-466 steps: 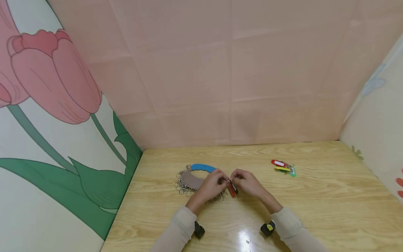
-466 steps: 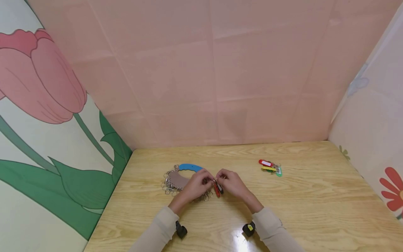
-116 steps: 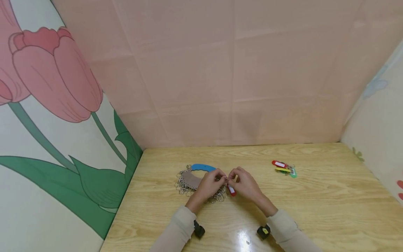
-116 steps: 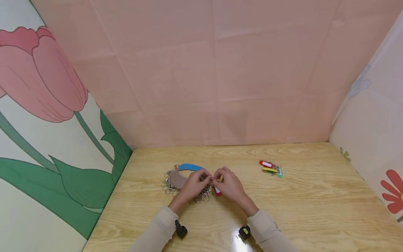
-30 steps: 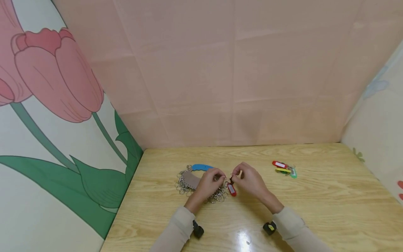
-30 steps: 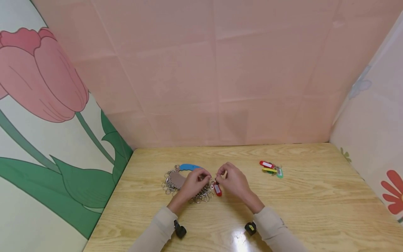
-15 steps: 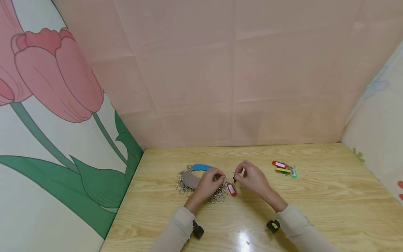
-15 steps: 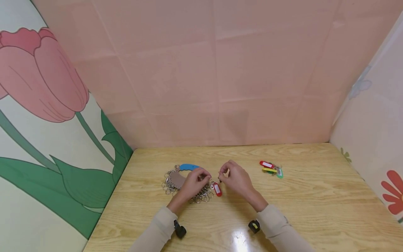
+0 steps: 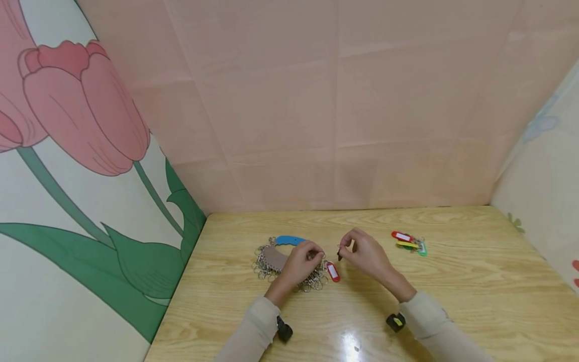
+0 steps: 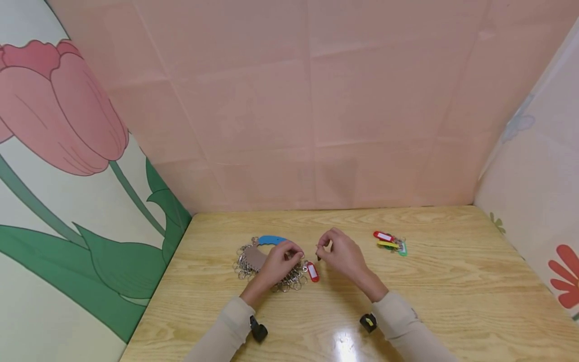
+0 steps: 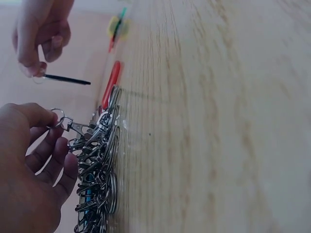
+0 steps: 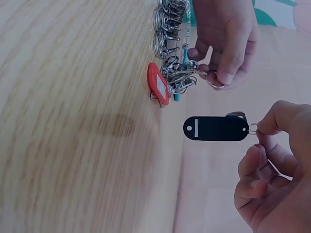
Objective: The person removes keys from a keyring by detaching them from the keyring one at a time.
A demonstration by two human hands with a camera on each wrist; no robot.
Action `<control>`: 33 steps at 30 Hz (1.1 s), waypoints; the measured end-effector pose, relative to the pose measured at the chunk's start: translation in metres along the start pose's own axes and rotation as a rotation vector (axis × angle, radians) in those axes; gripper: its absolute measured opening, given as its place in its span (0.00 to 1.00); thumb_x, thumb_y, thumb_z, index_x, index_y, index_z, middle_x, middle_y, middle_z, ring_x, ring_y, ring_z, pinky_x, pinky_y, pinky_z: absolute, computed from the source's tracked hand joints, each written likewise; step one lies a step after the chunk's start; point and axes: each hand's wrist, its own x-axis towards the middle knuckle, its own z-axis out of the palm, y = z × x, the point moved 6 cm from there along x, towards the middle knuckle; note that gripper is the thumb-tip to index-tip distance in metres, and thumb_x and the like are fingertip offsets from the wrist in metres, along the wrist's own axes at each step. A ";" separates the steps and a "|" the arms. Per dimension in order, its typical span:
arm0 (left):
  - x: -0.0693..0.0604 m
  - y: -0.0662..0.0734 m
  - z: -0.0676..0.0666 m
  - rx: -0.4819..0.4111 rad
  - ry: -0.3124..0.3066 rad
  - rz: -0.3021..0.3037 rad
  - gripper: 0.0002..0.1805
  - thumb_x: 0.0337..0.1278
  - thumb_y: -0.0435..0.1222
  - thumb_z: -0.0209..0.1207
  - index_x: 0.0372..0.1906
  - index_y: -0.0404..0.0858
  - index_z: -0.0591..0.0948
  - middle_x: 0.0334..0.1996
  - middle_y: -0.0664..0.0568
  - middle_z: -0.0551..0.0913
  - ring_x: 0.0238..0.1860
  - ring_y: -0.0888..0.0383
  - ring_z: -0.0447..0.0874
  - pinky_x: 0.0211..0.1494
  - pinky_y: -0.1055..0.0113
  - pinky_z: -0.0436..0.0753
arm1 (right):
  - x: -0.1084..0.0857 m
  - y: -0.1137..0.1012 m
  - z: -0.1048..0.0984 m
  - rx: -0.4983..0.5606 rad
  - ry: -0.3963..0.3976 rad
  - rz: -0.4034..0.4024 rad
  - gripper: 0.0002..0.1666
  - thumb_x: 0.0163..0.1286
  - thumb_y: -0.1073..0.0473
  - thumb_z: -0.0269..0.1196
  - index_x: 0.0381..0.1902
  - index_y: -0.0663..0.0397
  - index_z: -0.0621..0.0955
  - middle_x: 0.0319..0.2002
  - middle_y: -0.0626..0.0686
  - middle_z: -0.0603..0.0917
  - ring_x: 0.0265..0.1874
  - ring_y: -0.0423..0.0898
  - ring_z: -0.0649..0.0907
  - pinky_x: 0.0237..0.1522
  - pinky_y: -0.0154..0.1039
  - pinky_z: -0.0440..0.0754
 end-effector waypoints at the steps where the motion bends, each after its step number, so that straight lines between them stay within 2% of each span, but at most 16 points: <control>1: 0.000 0.000 0.000 0.000 0.000 0.001 0.06 0.78 0.37 0.61 0.45 0.44 0.87 0.41 0.53 0.84 0.39 0.66 0.76 0.44 0.71 0.80 | 0.000 0.000 0.000 -0.002 -0.002 -0.002 0.04 0.65 0.60 0.70 0.36 0.48 0.84 0.35 0.48 0.82 0.26 0.39 0.76 0.24 0.33 0.73; 7: 0.001 0.000 0.000 0.006 0.000 0.007 0.06 0.77 0.37 0.62 0.45 0.42 0.88 0.40 0.53 0.84 0.38 0.67 0.76 0.43 0.72 0.79 | 0.002 0.002 -0.003 -0.017 0.012 -0.018 0.04 0.65 0.60 0.71 0.35 0.47 0.84 0.36 0.47 0.83 0.29 0.39 0.77 0.28 0.33 0.74; 15: 0.002 0.000 0.001 0.012 -0.002 0.009 0.05 0.77 0.36 0.62 0.45 0.42 0.88 0.40 0.53 0.84 0.38 0.67 0.75 0.43 0.73 0.79 | 0.004 0.000 -0.013 -0.016 0.041 -0.037 0.03 0.65 0.62 0.70 0.35 0.48 0.85 0.35 0.48 0.82 0.27 0.38 0.77 0.27 0.33 0.73; 22: 0.002 -0.001 0.001 0.007 0.001 0.009 0.05 0.77 0.36 0.62 0.44 0.43 0.87 0.40 0.53 0.84 0.38 0.68 0.76 0.43 0.73 0.80 | 0.006 0.004 -0.015 -0.028 0.020 -0.001 0.04 0.66 0.59 0.71 0.35 0.47 0.84 0.36 0.48 0.82 0.29 0.41 0.77 0.29 0.34 0.74; 33: 0.000 0.000 0.000 -0.012 -0.011 -0.004 0.05 0.78 0.37 0.61 0.45 0.43 0.87 0.41 0.53 0.84 0.38 0.67 0.76 0.43 0.72 0.80 | 0.007 0.008 -0.021 -0.027 0.022 0.001 0.03 0.68 0.60 0.71 0.37 0.49 0.85 0.37 0.50 0.82 0.27 0.42 0.76 0.27 0.34 0.73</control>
